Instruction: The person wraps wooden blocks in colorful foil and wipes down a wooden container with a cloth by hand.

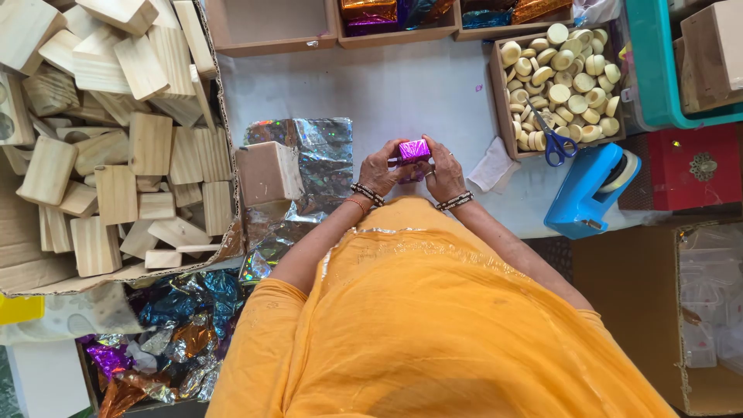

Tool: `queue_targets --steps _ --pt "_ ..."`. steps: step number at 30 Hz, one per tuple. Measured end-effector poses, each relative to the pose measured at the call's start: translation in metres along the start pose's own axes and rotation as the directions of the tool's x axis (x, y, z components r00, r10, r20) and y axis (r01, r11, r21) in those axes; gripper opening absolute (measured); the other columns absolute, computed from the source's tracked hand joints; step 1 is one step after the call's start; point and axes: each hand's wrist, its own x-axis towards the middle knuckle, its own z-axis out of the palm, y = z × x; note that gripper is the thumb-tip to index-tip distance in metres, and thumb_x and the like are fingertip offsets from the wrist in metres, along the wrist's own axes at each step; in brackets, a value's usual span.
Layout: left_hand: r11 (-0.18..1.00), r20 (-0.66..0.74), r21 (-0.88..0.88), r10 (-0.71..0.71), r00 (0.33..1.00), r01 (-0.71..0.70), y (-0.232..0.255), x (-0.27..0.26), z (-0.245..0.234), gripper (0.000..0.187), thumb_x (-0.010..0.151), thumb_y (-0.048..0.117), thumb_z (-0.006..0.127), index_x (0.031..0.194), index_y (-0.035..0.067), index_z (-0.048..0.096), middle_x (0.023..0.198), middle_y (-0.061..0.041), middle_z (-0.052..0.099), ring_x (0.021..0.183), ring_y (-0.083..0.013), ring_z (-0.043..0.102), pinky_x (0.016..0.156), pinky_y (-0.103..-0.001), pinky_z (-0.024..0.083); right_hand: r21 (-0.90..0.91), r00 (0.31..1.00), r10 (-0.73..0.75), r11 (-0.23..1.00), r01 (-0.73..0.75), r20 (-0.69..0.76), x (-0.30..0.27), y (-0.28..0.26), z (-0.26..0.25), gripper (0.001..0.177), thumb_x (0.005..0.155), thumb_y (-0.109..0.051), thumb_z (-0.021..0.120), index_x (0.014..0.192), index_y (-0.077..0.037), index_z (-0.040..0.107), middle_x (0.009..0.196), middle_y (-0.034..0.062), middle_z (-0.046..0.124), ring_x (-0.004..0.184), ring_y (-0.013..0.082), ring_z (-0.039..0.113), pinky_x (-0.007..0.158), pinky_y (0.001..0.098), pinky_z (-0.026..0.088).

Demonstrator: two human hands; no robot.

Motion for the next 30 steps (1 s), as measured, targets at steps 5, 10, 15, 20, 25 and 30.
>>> queue_targets --steps 5,10,15,20,25,30 --pt "0.998 -0.006 0.066 -0.012 1.000 0.013 -0.001 0.002 0.001 0.058 0.082 0.044 0.083 0.130 0.017 0.063 0.107 -0.007 0.078 0.096 -0.0220 0.078 0.083 -0.034 0.063 0.014 1.000 0.016 1.000 -0.016 0.006 0.000 0.000 0.001 0.069 0.088 0.003 0.066 0.152 -0.010 0.044 0.124 0.0195 0.062 0.113 0.0386 0.062 0.093 0.0479 0.051" --pt "0.987 0.010 0.147 -0.068 0.998 0.066 -0.008 0.005 0.005 0.058 0.082 0.051 0.080 0.127 0.016 0.065 0.104 -0.007 0.079 0.092 -0.0228 0.078 0.078 -0.036 0.062 0.034 0.999 0.043 0.998 -0.043 0.022 0.005 -0.001 0.001 0.072 0.084 0.006 0.063 0.152 -0.010 0.044 0.125 0.0191 0.062 0.115 0.0386 0.061 0.096 0.0477 0.050" --pt "0.975 -0.065 0.212 -0.046 0.997 0.059 -0.025 0.013 0.011 0.056 0.086 0.055 0.076 0.124 0.015 0.065 0.102 -0.010 0.078 0.092 -0.0270 0.077 0.078 -0.039 0.060 0.071 0.988 0.147 0.986 -0.151 0.051 0.009 0.001 0.005 0.071 0.083 0.008 0.061 0.150 -0.012 0.048 0.130 0.0170 0.065 0.116 0.0343 0.064 0.089 0.0407 0.058" --pt "0.975 -0.059 0.204 -0.072 0.996 0.082 -0.028 0.027 0.008 0.055 0.086 0.056 0.073 0.121 0.015 0.065 0.099 -0.011 0.078 0.093 -0.0293 0.076 0.079 -0.043 0.059 0.142 0.969 0.243 0.959 -0.246 0.039 0.010 0.008 0.016 0.061 0.091 0.000 0.071 0.145 -0.015 0.049 0.126 0.0108 0.069 0.107 0.0275 0.073 0.082 0.0375 0.062" --pt "0.959 -0.043 0.232 -0.160 0.986 0.165 -0.031 0.034 0.010 0.053 0.086 0.056 0.070 0.119 0.016 0.065 0.095 -0.011 0.077 0.090 -0.0310 0.075 0.077 -0.045 0.057 0.161 0.978 0.199 0.969 -0.188 -0.057 0.008 -0.017 0.003 0.067 0.087 0.005 0.070 0.145 -0.016 0.047 0.136 0.0104 0.066 0.098 0.0247 0.077 0.078 0.0383 0.063" --pt "0.971 -0.072 0.198 -0.125 0.990 0.137 -0.047 0.035 0.017 0.053 0.089 0.058 0.070 0.117 0.013 0.065 0.095 -0.010 0.077 0.090 -0.0318 0.074 0.078 -0.044 0.057 -0.147 1.000 0.003 0.989 -0.002 0.004 -0.003 -0.013 0.005 0.074 0.088 0.003 0.065 0.155 -0.014 0.041 0.146 0.0132 0.057 0.100 0.0357 0.071 0.076 0.0431 0.061"
